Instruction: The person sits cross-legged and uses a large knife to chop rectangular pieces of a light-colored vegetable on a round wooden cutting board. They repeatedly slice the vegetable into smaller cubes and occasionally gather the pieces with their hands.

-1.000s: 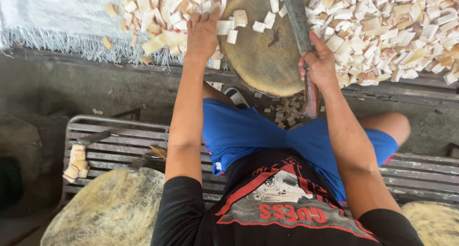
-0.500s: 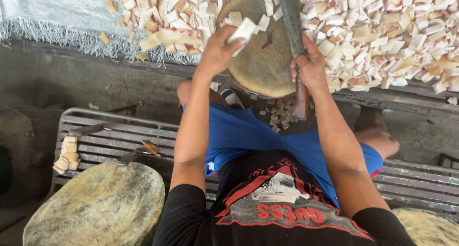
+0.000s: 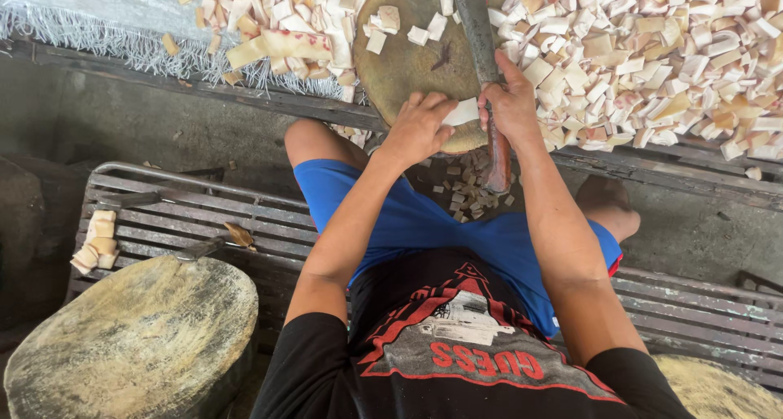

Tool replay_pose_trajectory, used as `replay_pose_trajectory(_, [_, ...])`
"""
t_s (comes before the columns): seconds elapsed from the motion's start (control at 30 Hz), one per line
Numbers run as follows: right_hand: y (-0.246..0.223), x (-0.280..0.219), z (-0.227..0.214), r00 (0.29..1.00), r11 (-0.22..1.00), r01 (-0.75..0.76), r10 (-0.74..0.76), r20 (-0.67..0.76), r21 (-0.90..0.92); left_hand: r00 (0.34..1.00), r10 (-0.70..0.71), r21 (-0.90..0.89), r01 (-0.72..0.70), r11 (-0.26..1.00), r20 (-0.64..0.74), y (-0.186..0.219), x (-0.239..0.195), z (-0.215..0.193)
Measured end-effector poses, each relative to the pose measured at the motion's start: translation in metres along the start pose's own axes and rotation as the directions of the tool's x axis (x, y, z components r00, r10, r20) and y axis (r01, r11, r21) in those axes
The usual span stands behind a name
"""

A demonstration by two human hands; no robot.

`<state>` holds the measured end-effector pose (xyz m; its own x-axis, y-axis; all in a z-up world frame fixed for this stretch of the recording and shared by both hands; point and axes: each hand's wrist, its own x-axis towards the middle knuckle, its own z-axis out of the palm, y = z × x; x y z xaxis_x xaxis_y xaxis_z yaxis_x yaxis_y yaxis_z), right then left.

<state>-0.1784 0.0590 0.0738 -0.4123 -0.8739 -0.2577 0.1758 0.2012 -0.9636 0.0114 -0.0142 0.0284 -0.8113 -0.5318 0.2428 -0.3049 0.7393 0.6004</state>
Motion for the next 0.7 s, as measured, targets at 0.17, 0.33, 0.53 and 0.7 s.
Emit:
replay_pose_trajectory(0.17, [0.014,-0.031,-0.026,0.996,0.967,0.072,-0.081,-0.025,-0.246,0.997,-0.011,-0.036,0.014,0.999,0.075,0.002,-0.009,0.005])
replay_pose_trajectory(0.33, [0.025,-0.095,-0.052,0.975,0.794,0.092,-0.194,-0.107,-0.601,0.994,0.096,0.022,-0.097,0.995,0.043,0.0,-0.004,0.018])
replay_pose_trajectory(0.53, [0.052,-0.154,-0.061,0.939,0.587,0.185,-0.341,-0.034,-0.788,0.992,0.116,-0.036,-0.114,0.993,0.047,0.007,-0.012,0.004])
replay_pose_trajectory(0.7, [0.052,-0.18,-0.064,0.892,0.524,0.241,-0.452,-0.027,-0.817,0.989,0.129,0.017,-0.13,0.991,0.068,0.009,-0.017,-0.017])
